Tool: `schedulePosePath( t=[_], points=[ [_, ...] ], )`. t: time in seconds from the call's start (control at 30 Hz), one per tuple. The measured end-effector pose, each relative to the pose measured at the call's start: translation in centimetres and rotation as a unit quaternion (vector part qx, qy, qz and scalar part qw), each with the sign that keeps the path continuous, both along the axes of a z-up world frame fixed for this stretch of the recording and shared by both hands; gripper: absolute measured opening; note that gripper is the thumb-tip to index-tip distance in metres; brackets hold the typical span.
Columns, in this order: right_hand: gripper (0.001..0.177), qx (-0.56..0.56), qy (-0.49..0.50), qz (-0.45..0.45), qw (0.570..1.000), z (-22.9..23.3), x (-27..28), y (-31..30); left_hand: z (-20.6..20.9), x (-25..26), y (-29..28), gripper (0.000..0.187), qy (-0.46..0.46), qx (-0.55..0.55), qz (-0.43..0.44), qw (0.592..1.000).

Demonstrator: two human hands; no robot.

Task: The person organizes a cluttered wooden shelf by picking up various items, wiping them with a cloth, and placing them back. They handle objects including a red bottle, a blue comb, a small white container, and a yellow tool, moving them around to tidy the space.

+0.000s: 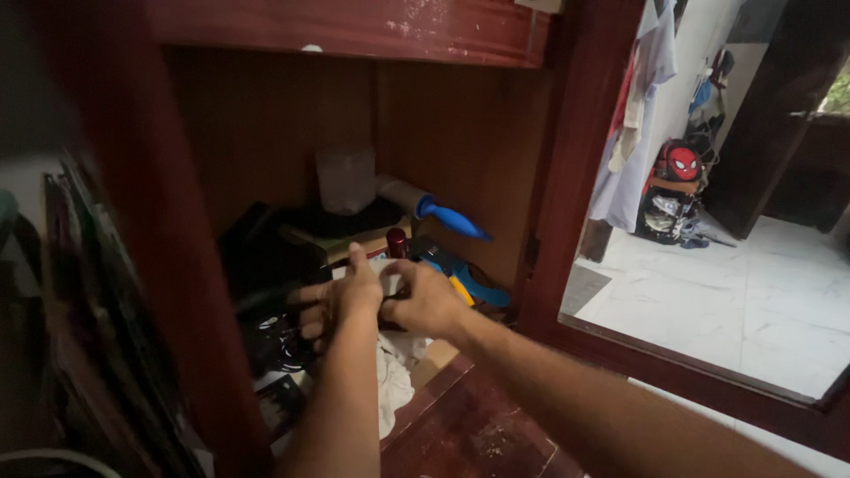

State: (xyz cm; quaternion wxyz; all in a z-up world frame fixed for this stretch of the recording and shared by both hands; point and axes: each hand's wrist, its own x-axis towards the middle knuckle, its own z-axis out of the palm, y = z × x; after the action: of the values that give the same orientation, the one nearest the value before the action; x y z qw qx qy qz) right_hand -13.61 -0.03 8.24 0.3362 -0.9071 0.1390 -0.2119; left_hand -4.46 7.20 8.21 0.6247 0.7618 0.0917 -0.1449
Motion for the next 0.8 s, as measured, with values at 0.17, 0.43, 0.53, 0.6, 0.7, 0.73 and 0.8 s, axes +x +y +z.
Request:
schedulePosePath(
  t=[0.17, 0.43, 0.53, 0.6, 0.7, 0.73, 0.8],
  points=[
    [0.082, -0.075, -0.014, -0.024, 0.997, -0.3, 0.5, -0.1, -2.6, -0.7, 2.3, 0.114, -0.221, 0.26, 0.109, 0.934],
    [0.085, -0.148, 0.004, 0.002, 0.989, 0.1, 1.1, -0.6, -3.3, 0.1, 4.3, 0.122, -0.064, 0.132, 0.155, 0.977],
    [0.085, -0.084, 0.029, -0.003, 0.996, 0.9, 0.5, -0.3, -2.7, -0.1, 4.2, 0.122, -0.04, 0.091, 0.155, 0.983],
    [0.085, -0.064, 0.043, -0.009, 0.997, 1.5, 0.1, -0.1, -2.6, -0.4, 4.3, 0.123, -0.045, 0.081, 0.158, 0.983],
    [0.085, -0.078, 0.029, -0.011, 0.996, 1.7, -0.2, -0.2, -2.7, -0.4, 4.3, 0.127, -0.041, 0.024, 0.2, 0.979],
    [0.084, -0.053, 0.023, -0.01, 0.998, 1.7, -0.3, -0.3, -2.5, -0.3, 4.2, 0.13, -0.028, -0.019, 0.196, 0.98],
    [0.084, -0.038, 0.003, -0.004, 0.999, 1.8, -0.3, -0.6, -2.1, -0.4, 4.2, 0.134, -0.003, -0.105, 0.188, 0.977]
  ],
)
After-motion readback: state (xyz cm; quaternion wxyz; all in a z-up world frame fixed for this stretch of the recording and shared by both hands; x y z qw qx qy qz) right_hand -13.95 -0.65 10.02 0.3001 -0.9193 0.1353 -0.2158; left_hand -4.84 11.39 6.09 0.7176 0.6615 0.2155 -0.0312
